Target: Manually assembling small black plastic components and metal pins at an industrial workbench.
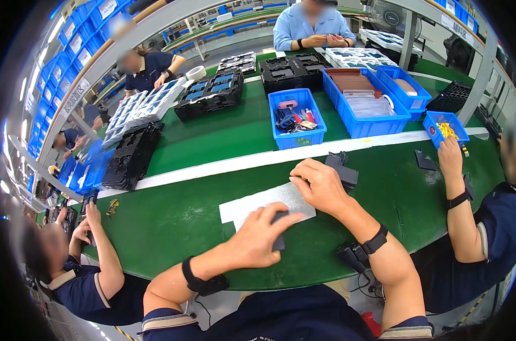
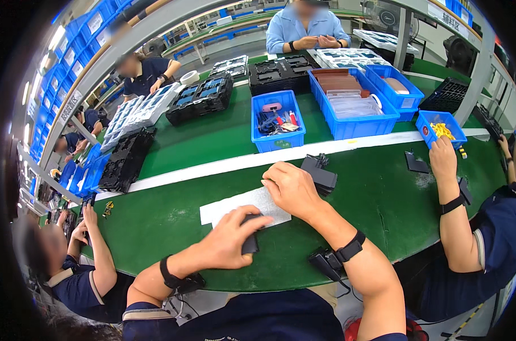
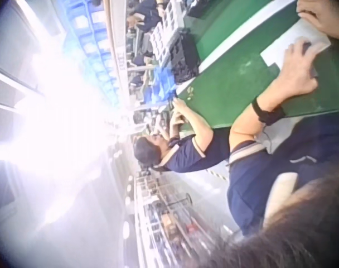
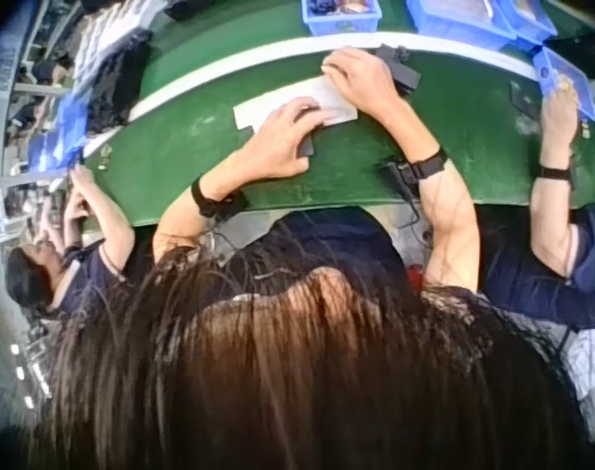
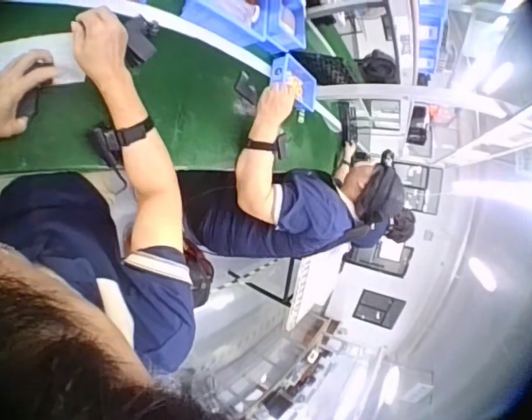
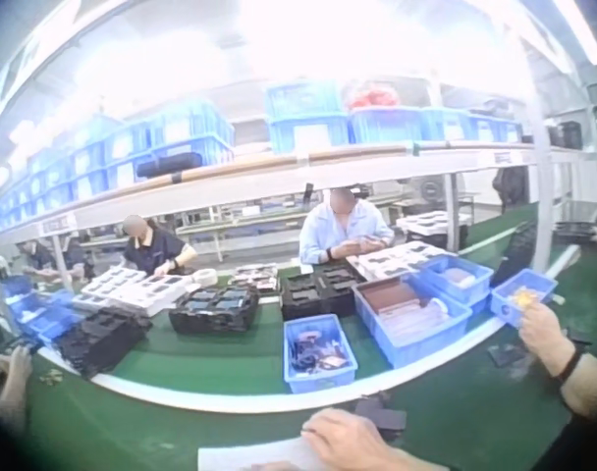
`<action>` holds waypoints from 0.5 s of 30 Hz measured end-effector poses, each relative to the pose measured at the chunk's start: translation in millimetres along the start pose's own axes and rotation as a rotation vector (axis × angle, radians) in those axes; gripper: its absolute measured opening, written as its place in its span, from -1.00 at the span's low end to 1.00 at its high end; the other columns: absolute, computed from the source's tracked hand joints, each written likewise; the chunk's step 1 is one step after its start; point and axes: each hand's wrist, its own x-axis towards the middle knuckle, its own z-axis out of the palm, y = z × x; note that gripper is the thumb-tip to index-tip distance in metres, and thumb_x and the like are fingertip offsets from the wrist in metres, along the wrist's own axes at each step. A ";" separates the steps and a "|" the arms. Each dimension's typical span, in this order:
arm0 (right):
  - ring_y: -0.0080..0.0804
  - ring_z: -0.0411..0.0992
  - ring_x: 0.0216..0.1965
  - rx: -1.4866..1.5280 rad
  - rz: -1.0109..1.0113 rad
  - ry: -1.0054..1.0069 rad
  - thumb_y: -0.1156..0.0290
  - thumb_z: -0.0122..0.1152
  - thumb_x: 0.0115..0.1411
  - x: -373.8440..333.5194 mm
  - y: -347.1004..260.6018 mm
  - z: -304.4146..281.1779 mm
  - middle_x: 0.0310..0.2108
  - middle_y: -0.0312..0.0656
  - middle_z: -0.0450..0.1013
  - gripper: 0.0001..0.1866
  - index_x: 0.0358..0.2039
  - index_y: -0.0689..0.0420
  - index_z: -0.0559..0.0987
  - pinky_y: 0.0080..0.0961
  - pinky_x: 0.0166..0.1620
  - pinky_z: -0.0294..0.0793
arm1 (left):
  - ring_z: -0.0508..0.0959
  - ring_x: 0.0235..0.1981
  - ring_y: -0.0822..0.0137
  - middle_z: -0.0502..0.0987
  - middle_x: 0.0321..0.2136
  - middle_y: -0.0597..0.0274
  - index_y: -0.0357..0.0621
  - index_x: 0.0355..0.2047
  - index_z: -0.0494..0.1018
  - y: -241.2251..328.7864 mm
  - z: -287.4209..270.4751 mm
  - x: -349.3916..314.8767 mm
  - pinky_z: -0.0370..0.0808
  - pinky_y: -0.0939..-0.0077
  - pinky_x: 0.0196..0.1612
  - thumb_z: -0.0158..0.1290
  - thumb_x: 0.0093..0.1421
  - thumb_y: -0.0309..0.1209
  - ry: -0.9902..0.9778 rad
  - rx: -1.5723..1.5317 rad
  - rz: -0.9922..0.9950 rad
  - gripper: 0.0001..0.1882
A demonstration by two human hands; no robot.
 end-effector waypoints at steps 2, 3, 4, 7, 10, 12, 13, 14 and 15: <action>-0.20 0.46 -0.41 -0.047 0.009 -0.003 0.47 0.23 -0.01 -0.1 -2.4 -1.8 -0.47 -0.19 0.44 -0.93 -0.50 0.16 0.53 -0.34 -0.38 0.46 | 0.36 -0.06 -0.03 0.23 -0.03 -0.02 -0.02 0.08 0.27 -18.5 -10.2 -9.2 0.38 0.20 -0.03 0.14 -0.34 -0.54 0.076 -0.029 -0.038 -0.18; -0.20 0.46 -0.41 -0.057 0.016 0.003 0.47 0.23 -0.01 -1.0 -1.5 -1.7 -0.47 -0.19 0.44 -0.93 -0.50 0.16 0.53 -0.34 -0.38 0.46 | 0.40 -0.06 -0.01 0.26 -0.07 -0.02 -0.13 0.05 0.27 -23.7 -20.7 -13.9 0.42 0.28 -0.02 0.12 -0.32 -0.54 0.074 -0.088 -0.140 -0.23; -0.21 0.45 -0.40 -0.065 -0.012 0.013 0.47 0.23 -0.02 -0.5 -2.2 1.3 -0.48 -0.20 0.43 -0.93 -0.51 0.16 0.53 -0.34 -0.37 0.46 | 0.39 -0.06 0.00 0.26 -0.05 -0.01 -0.09 0.07 0.26 -34.2 -31.7 -21.5 0.43 0.27 -0.02 0.13 -0.33 -0.53 0.120 -0.024 -0.150 -0.20; -0.23 0.45 -0.39 -0.098 -0.045 0.013 0.48 0.24 -0.02 -1.1 -4.3 -2.6 -0.48 -0.20 0.44 -0.93 -0.51 0.16 0.53 -0.36 -0.35 0.46 | 0.37 -0.03 -0.06 0.25 -0.02 -0.06 -0.10 0.09 0.24 -64.7 -56.9 -46.9 0.40 0.25 0.02 0.13 -0.34 -0.51 0.193 0.065 -0.328 -0.18; -0.24 0.43 -0.39 -0.107 -0.049 0.015 0.45 0.24 -0.02 -3.7 0.2 2.3 -0.51 -0.22 0.40 -0.93 -0.52 0.14 0.52 -0.35 -0.33 0.44 | 0.36 0.01 -0.11 0.22 0.02 -0.08 -0.06 0.16 0.14 -104.8 -74.4 -76.5 0.37 0.24 0.06 0.14 -0.35 -0.48 0.223 0.189 -0.426 -0.08; -0.26 0.43 -0.39 -0.132 -0.046 -0.019 0.43 0.23 -0.02 -5.8 3.8 4.4 -0.52 -0.23 0.40 -0.93 -0.52 0.12 0.53 -0.35 -0.31 0.43 | 0.35 0.02 -0.11 0.22 0.03 -0.07 -0.05 0.17 0.12 -121.2 -80.1 -89.9 0.36 0.25 0.06 0.13 -0.35 -0.48 0.233 0.209 -0.543 -0.07; -0.26 0.43 -0.37 -0.144 -0.028 -0.043 0.41 0.22 -0.01 -6.7 4.4 2.4 -0.52 -0.24 0.41 -0.93 -0.52 0.12 0.53 -0.35 -0.29 0.43 | 0.33 0.04 -0.10 0.22 0.03 -0.06 -0.06 0.18 0.12 -128.8 -81.5 -95.3 0.35 0.26 0.07 0.13 -0.35 -0.48 0.224 0.197 -0.561 -0.06; -0.26 0.43 -0.37 -0.161 -0.013 -0.031 0.41 0.22 -0.01 -6.7 4.4 1.4 -0.52 -0.24 0.41 -0.93 -0.52 0.12 0.53 -0.35 -0.29 0.43 | 0.31 0.06 -0.09 0.21 0.04 -0.06 -0.07 0.18 0.11 -137.2 -82.4 -101.0 0.34 0.27 0.08 0.13 -0.35 -0.48 0.214 0.185 -0.578 -0.05; -0.26 0.43 -0.36 -0.156 -0.021 -0.050 0.40 0.21 0.00 -5.7 2.6 1.9 -0.52 -0.23 0.41 -0.92 -0.53 0.11 0.53 -0.33 -0.29 0.44 | 0.27 0.10 -0.07 0.21 0.05 -0.05 -0.10 0.18 0.10 -145.0 -84.2 -109.4 0.30 0.30 0.12 0.12 -0.35 -0.48 0.220 0.170 -0.565 -0.05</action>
